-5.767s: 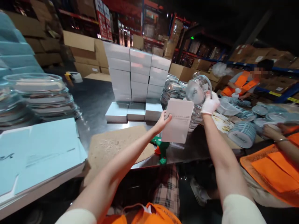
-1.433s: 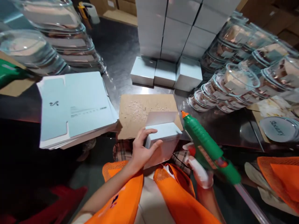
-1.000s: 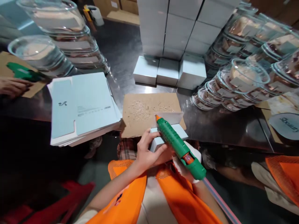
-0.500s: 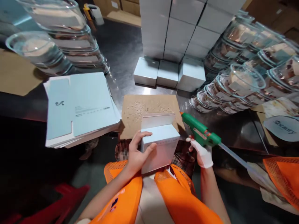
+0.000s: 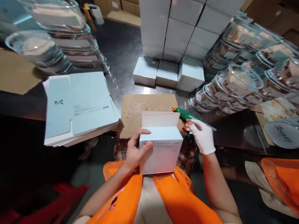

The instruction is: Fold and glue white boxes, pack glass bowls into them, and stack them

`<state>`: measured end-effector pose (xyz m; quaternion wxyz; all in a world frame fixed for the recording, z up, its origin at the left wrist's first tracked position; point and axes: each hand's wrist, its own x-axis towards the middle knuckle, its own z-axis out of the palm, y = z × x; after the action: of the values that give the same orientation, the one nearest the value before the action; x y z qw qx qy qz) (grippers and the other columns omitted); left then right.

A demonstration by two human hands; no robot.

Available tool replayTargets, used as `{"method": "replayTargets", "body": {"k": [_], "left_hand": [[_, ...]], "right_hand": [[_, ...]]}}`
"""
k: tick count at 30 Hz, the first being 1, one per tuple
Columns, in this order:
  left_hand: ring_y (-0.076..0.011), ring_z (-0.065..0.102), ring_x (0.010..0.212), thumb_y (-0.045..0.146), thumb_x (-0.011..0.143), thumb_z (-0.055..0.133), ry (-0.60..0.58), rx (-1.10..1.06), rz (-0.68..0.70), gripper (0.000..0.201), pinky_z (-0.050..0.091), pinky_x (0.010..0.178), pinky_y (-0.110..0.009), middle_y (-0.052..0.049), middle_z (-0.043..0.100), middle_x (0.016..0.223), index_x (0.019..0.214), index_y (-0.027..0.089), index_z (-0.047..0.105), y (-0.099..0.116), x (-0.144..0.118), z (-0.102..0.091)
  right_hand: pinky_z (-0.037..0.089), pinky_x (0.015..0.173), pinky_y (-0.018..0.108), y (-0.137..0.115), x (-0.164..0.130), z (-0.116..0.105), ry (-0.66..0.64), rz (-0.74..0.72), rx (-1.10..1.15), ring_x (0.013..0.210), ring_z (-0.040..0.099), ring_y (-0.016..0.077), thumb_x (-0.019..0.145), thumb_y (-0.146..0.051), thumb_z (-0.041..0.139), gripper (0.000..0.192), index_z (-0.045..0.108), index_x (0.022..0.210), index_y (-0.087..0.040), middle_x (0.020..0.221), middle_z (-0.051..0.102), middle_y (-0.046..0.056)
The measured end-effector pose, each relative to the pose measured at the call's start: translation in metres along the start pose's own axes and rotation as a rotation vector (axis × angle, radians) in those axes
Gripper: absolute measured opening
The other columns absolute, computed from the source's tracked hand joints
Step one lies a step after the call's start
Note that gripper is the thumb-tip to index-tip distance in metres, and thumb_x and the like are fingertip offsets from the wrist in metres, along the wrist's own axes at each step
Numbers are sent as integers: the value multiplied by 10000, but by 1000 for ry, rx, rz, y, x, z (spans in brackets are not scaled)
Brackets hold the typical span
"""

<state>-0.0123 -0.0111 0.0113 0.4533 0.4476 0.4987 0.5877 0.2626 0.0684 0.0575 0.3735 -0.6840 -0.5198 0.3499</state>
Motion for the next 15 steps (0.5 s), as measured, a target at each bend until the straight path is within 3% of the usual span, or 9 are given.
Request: {"method": "replayTargets", "body": {"k": [3, 6, 8, 11, 13, 15], "left_hand": [[-243, 679, 936, 650, 802, 834, -56, -19, 29, 474, 531, 808, -315, -64, 730, 1008, 982, 221, 746, -2, 1, 5], [-277, 692, 1118, 639, 796, 852, -10, -61, 42, 485, 550, 920, -346, -96, 727, 1159, 1012, 231, 705, -5, 3, 9], [-257, 716, 1109, 618, 806, 861, 33, -170, 21, 583, 570, 916, -353, -92, 716, 1226, 1216, 286, 615, -8, 5, 10], [-232, 737, 1039, 597, 837, 850, 9, -281, 21, 748, 594, 873, -362, -67, 720, 1193, 1424, 376, 443, -12, 9, 7], [-256, 714, 1087, 623, 840, 835, -18, -193, 82, 578, 586, 927, -400, -79, 710, 1146, 1273, 313, 610, -12, 11, 2], [-288, 682, 1132, 649, 814, 843, -27, -82, 132, 456, 563, 980, -435, -103, 687, 1129, 963, 234, 724, -12, 12, -2]], "right_hand": [[620, 928, 417, -16, -15, 29, -307, 4, 292, 1037, 768, 303, 705, -559, 903, 526, 825, 1087, -205, 1100, 832, 76], [619, 956, 424, -14, -18, 41, -328, 41, 417, 1047, 764, 298, 665, -601, 945, 589, 820, 1086, -209, 1106, 830, 60], [596, 1022, 441, -8, -17, 35, -353, -80, 391, 1105, 755, 309, 725, -798, 828, 667, 829, 1056, -218, 1151, 822, 76], [517, 1149, 482, -2, -18, 18, -549, -368, 294, 1295, 690, 343, 754, -996, 579, 865, 841, 1082, -240, 1367, 753, 125], [484, 1186, 501, -5, -21, 11, -654, -502, 224, 1371, 651, 337, 780, -929, 656, 790, 816, 1180, -267, 1490, 684, 132], [498, 1174, 497, -9, -25, 12, -682, -566, 155, 1360, 666, 305, 859, -743, 767, 583, 793, 1216, -282, 1501, 678, 128]]}}
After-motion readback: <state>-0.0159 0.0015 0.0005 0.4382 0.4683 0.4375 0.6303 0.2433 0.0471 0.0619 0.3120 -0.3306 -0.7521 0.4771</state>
